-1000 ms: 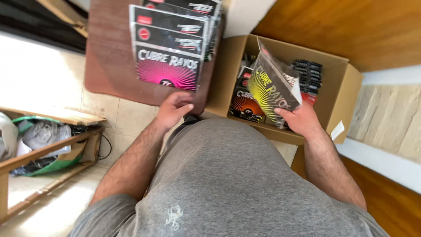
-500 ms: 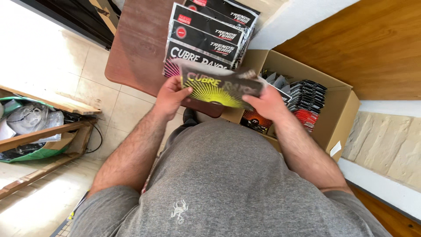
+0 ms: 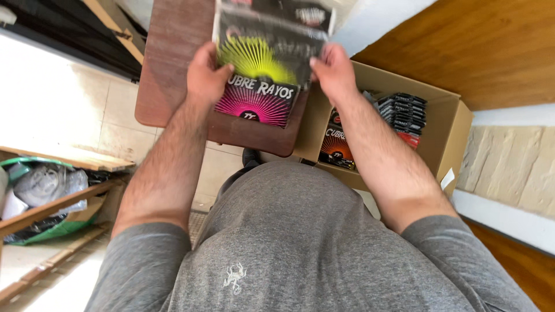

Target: The person picks up several packaged items from a box, places them on a small table, and then hangs individual packages onto a wire rack display by hand one by one.

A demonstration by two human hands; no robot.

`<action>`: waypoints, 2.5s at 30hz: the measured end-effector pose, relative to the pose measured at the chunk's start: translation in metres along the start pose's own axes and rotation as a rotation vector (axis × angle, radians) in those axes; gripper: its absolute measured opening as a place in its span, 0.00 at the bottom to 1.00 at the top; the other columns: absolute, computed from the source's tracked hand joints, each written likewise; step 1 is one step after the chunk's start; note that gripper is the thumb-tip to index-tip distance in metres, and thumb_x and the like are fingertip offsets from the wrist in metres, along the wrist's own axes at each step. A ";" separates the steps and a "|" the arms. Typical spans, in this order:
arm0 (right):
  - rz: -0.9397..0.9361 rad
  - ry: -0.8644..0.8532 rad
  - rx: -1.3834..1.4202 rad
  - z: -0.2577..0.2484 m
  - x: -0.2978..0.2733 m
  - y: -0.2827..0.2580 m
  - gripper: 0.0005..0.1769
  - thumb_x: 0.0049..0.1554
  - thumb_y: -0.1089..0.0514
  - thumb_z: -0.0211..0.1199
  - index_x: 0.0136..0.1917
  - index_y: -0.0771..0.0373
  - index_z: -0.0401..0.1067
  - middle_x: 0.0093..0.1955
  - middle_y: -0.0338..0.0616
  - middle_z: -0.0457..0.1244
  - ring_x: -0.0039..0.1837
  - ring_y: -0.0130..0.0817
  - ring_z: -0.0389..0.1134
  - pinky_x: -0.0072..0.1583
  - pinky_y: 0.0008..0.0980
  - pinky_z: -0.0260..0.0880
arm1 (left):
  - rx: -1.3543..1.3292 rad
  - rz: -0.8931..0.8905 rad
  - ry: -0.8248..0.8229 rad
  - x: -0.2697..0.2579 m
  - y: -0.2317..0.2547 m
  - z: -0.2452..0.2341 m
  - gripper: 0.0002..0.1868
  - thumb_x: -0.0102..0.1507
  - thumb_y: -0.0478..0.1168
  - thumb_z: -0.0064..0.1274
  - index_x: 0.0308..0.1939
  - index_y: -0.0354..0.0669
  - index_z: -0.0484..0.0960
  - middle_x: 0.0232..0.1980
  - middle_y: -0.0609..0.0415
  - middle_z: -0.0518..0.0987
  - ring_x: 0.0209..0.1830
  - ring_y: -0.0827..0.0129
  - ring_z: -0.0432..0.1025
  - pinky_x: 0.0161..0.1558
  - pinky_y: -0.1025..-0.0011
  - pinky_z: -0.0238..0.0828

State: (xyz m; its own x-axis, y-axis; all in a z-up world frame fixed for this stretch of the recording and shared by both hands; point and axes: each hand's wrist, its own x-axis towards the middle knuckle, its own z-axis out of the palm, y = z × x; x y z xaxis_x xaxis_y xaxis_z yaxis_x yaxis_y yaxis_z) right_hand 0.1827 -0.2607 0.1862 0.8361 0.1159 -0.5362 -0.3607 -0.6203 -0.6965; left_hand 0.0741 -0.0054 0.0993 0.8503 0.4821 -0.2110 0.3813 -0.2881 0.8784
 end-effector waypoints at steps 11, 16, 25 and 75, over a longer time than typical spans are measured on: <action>-0.229 0.081 0.123 -0.029 0.044 0.262 0.18 0.58 0.61 0.66 0.61 0.57 0.70 0.47 0.32 0.69 0.47 0.20 0.68 0.53 0.23 0.69 | 0.559 0.674 -0.002 -0.006 -0.021 0.041 0.29 0.56 0.43 0.73 0.57 0.35 0.81 0.62 0.38 0.74 0.61 0.42 0.66 0.61 0.46 0.61; 0.188 0.248 -0.012 -0.077 0.039 0.421 0.17 0.56 0.53 0.67 0.58 0.55 0.74 0.44 0.30 0.68 0.47 0.21 0.69 0.55 0.21 0.68 | 0.903 0.648 -0.231 -0.011 -0.003 0.070 0.38 0.54 0.59 0.72 0.62 0.42 0.84 0.66 0.39 0.75 0.61 0.41 0.68 0.59 0.49 0.64; 0.750 -0.108 0.056 -0.111 0.038 0.371 0.48 0.62 0.55 0.63 0.85 0.53 0.38 0.88 0.44 0.35 0.85 0.44 0.41 0.81 0.47 0.45 | 0.719 0.700 -0.256 -0.089 0.018 0.101 0.26 0.67 0.45 0.62 0.61 0.27 0.80 0.64 0.32 0.76 0.66 0.40 0.66 0.64 0.45 0.55; -0.233 -0.042 0.126 -0.011 0.001 0.051 0.31 0.57 0.65 0.63 0.72 0.62 0.59 0.67 0.45 0.64 0.65 0.34 0.69 0.68 0.33 0.72 | 0.247 0.230 0.105 -0.026 0.013 0.027 0.34 0.57 0.30 0.75 0.59 0.42 0.68 0.68 0.45 0.61 0.56 0.62 0.71 0.55 0.70 0.78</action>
State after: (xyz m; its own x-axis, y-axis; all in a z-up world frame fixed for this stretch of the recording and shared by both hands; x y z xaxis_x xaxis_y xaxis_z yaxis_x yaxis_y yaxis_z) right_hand 0.1704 -0.3008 0.1556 0.8854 0.2782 -0.3723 -0.2114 -0.4723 -0.8557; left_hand 0.0669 -0.0435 0.1045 0.8872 0.4599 0.0372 0.2711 -0.5848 0.7645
